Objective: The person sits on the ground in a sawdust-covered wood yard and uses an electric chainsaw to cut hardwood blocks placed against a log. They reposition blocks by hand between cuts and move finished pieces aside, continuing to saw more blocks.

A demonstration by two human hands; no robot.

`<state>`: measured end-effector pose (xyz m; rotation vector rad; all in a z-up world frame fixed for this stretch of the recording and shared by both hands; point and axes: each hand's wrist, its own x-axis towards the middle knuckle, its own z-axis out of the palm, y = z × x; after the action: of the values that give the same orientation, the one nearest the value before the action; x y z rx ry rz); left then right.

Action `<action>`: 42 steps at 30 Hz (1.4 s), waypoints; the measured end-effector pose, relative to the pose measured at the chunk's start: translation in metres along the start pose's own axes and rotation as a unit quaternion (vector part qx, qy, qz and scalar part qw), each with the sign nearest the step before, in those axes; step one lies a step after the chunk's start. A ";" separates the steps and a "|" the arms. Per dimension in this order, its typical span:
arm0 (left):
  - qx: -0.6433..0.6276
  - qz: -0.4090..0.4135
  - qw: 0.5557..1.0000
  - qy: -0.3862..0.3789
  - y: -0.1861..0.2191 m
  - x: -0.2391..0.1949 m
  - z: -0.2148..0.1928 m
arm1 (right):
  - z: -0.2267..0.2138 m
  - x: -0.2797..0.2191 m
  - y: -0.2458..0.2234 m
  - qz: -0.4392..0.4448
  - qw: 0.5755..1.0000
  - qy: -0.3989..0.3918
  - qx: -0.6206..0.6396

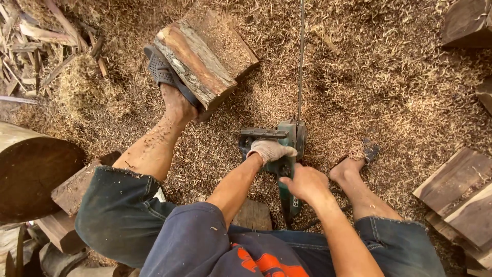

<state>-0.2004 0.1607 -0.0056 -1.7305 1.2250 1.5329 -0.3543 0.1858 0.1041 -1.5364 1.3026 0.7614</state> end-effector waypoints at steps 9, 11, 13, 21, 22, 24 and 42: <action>-0.149 -0.038 0.979 0.134 -0.001 -0.112 -0.050 | 0.046 0.023 0.043 0.024 0.992 -0.113 0.040; -0.205 -0.037 0.965 0.159 -0.015 -0.125 -0.058 | 0.045 0.016 0.033 0.030 0.994 -0.077 0.074; -0.273 -0.014 0.939 0.206 -0.031 -0.128 -0.064 | 0.053 0.019 0.023 0.031 0.974 -0.009 0.225; -0.304 -0.069 0.920 0.238 -0.064 -0.130 -0.086 | 0.086 0.041 0.005 -0.006 0.973 0.033 0.230; -0.314 -0.071 0.916 0.239 -0.067 -0.127 -0.089 | 0.083 0.043 0.001 -0.014 0.977 0.029 0.212; -0.303 -0.078 0.920 0.235 -0.070 -0.119 -0.090 | 0.089 0.053 0.003 -0.012 0.974 0.028 0.224; -0.246 -0.123 0.937 0.215 -0.060 -0.118 -0.109 | 0.076 0.069 0.007 -0.034 0.979 0.015 0.202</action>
<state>-0.0894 0.1297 0.1207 -2.5444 0.7943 1.4296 -0.3359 0.2307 0.0136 -1.2596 1.3258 0.3990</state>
